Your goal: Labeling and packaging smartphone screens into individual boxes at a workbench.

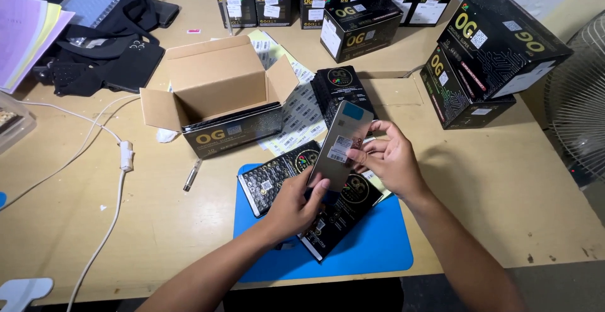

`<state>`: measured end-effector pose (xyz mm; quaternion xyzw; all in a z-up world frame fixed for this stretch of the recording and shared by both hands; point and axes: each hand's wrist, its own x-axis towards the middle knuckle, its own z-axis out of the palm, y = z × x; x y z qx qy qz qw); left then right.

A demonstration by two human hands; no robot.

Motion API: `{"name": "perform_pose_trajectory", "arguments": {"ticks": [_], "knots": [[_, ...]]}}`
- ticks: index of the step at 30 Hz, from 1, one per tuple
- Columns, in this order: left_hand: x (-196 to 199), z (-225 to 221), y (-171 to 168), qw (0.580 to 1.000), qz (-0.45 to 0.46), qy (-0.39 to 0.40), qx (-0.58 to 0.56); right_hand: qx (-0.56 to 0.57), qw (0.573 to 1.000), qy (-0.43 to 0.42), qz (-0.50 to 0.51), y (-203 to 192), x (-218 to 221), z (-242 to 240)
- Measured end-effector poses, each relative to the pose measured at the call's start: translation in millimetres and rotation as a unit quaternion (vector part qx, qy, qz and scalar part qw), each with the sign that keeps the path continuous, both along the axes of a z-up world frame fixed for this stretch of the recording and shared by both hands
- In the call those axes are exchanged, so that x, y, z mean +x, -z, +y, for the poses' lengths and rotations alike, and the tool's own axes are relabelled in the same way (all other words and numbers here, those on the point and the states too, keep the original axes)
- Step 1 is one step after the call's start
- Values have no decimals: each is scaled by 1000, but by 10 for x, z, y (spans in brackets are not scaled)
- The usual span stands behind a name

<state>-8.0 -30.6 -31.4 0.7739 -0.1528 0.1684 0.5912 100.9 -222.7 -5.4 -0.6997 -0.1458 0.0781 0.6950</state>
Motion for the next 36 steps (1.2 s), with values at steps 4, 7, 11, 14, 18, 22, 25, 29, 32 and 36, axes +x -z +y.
{"name": "perform_pose_trajectory", "arguments": {"ticks": [4,7,11,14,18,22,25,29,32,36], "knots": [[-68,3,-156,1000,-12,15,-20,9,1000,-22,2,-198,-74,-14],[-39,-7,-158,999,-24,18,-34,5,999,-41,10,-216,-67,-61],[-89,-16,-217,999,-24,21,-42,41,998,-37,24,-154,-69,-45],[-70,-7,-127,999,-16,23,-35,38,999,-36,10,-47,-56,9],[-42,-17,-128,998,-13,23,-52,13,1000,-6,-5,-176,-227,180],[-68,18,-130,999,-17,26,-31,-8,998,-57,-20,-386,-281,97],[-69,9,-159,998,-25,27,-47,-13,997,-70,-26,-405,-254,51],[-91,0,-177,998,-22,29,-44,72,996,-47,-14,-95,-137,69],[-45,-26,-173,999,-6,41,-22,118,993,-8,-1,10,-170,193],[-12,-29,-73,999,10,51,9,93,995,19,-31,25,-297,292]]}}
